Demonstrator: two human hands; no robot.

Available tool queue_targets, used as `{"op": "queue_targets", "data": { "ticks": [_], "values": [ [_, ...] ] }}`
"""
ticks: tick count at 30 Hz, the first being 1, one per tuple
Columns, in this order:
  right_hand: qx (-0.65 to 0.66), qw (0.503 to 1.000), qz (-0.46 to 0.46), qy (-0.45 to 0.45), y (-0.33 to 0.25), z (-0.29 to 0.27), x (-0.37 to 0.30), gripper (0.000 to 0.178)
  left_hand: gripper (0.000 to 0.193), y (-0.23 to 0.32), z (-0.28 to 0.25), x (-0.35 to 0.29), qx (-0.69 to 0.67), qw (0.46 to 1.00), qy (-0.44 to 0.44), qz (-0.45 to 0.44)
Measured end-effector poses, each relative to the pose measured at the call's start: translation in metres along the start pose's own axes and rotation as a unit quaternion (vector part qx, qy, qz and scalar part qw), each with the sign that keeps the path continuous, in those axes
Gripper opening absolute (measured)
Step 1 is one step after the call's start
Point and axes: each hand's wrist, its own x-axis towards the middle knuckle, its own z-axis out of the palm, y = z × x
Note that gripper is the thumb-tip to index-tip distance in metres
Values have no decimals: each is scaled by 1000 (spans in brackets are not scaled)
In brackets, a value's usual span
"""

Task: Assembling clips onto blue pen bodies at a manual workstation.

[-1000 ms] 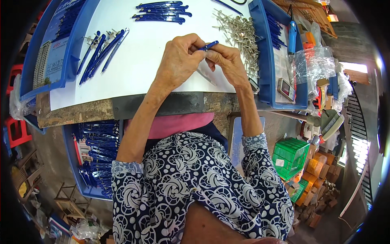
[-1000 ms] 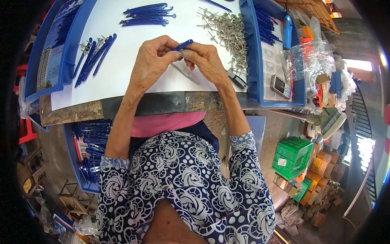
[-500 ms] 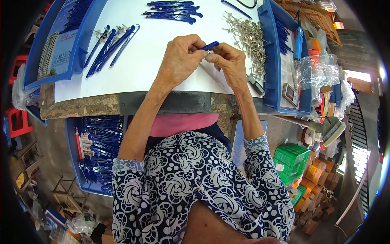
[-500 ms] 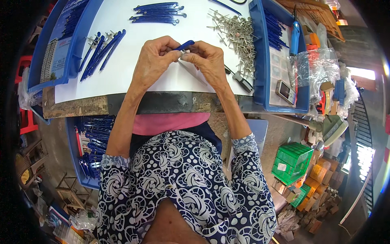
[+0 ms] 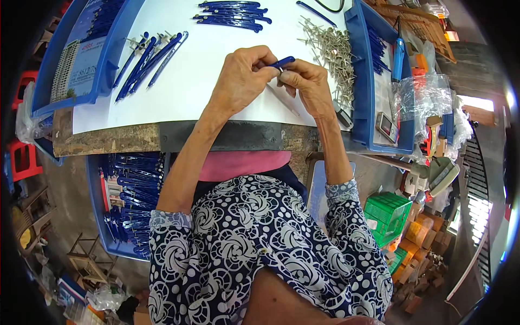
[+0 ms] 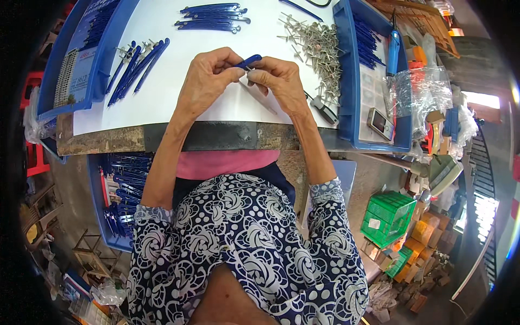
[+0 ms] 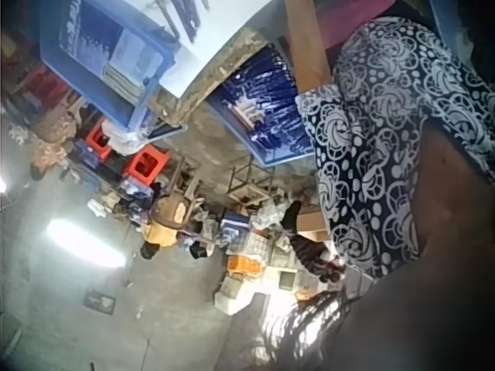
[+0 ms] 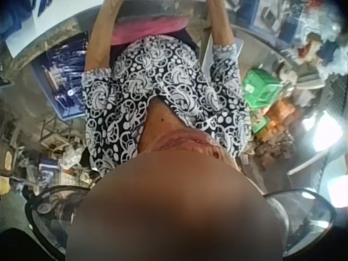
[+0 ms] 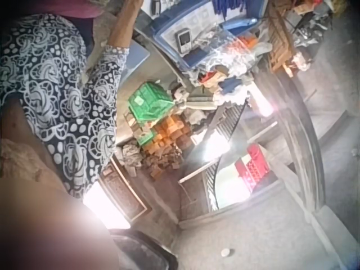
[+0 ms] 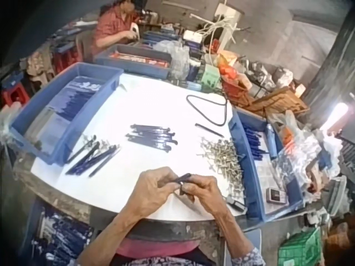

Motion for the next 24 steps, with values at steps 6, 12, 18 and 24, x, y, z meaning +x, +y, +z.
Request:
{"op": "queue_targets", "data": {
  "ticks": [6,12,18,24],
  "values": [
    [-85,996,1,13,-2,5,2,21,6,-2,-1,1,10,1000,6,-10],
    [61,998,16,-22,2,-1,4,14,7,-4,-4,1,16,1000,-8,-2],
    [-34,998,26,-41,0,0,6,18,6,-7,-4,0,8,1000,-8,0],
    [-18,999,0,-41,-5,8,8,21,7,-6,-7,-2,5,1000,8,12]
  ]
}}
